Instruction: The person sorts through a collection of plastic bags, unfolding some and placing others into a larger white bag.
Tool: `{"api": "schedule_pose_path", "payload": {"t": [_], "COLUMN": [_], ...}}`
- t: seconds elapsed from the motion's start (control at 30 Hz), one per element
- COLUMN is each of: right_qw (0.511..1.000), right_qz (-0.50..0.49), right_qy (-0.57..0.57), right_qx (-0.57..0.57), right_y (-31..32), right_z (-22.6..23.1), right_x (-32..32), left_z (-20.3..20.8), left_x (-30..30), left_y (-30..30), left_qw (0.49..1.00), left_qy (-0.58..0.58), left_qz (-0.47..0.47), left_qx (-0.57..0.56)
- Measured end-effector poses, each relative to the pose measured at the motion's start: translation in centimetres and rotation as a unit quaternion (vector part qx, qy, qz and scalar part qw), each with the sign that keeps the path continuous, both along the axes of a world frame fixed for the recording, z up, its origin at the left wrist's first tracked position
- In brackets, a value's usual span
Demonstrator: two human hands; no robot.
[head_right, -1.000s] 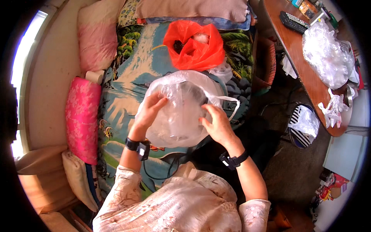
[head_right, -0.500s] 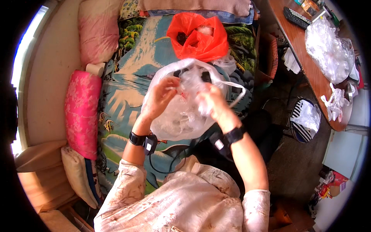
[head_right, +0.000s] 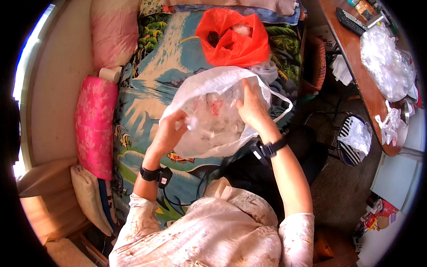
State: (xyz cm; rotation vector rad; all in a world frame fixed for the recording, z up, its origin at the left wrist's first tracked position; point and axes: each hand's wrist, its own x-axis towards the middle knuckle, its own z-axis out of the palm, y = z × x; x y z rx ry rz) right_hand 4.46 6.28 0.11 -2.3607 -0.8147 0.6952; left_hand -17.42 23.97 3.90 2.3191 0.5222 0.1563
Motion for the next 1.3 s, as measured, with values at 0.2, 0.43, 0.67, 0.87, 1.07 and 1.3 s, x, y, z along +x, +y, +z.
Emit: {"api": "schedule_pose_path", "payload": {"t": [0.2,0.43,0.67,0.87,1.07,1.3], "right_qw": [0.999,0.911,0.792,0.663,0.732,0.818], "right_qz": [0.036,-0.024,-0.285,-0.382,-0.435,-0.379], "right_qy": [-0.025,0.214,0.268,0.224,0.057,0.079], "right_qx": [0.024,0.350,0.468,0.604,0.522,0.425], "right_y": [-3.6,-5.0,-12.8,-18.0,-22.4,-24.1], "right_z": [7.5,8.3,7.5,9.8,9.9,11.0], "right_x": [-3.7,-9.0,-6.2,-6.1,-6.1,-6.9], "left_z": [1.0,2.2,4.2,2.4,3.0,4.6], "left_x": [2.8,7.9,10.3,11.0,11.9,13.0], "left_y": [-0.8,-7.9,-9.8,-11.1,-11.1,-21.9], "left_qw": [0.833,0.848,0.693,0.583,0.882,0.935], "left_qy": [-0.154,-0.221,-0.201,-0.256,-0.304,-0.156], "left_qz": [0.136,0.107,0.140,0.102,0.082,-0.243], "left_qx": [-0.513,-0.469,-0.678,-0.764,-0.351,-0.206]}}
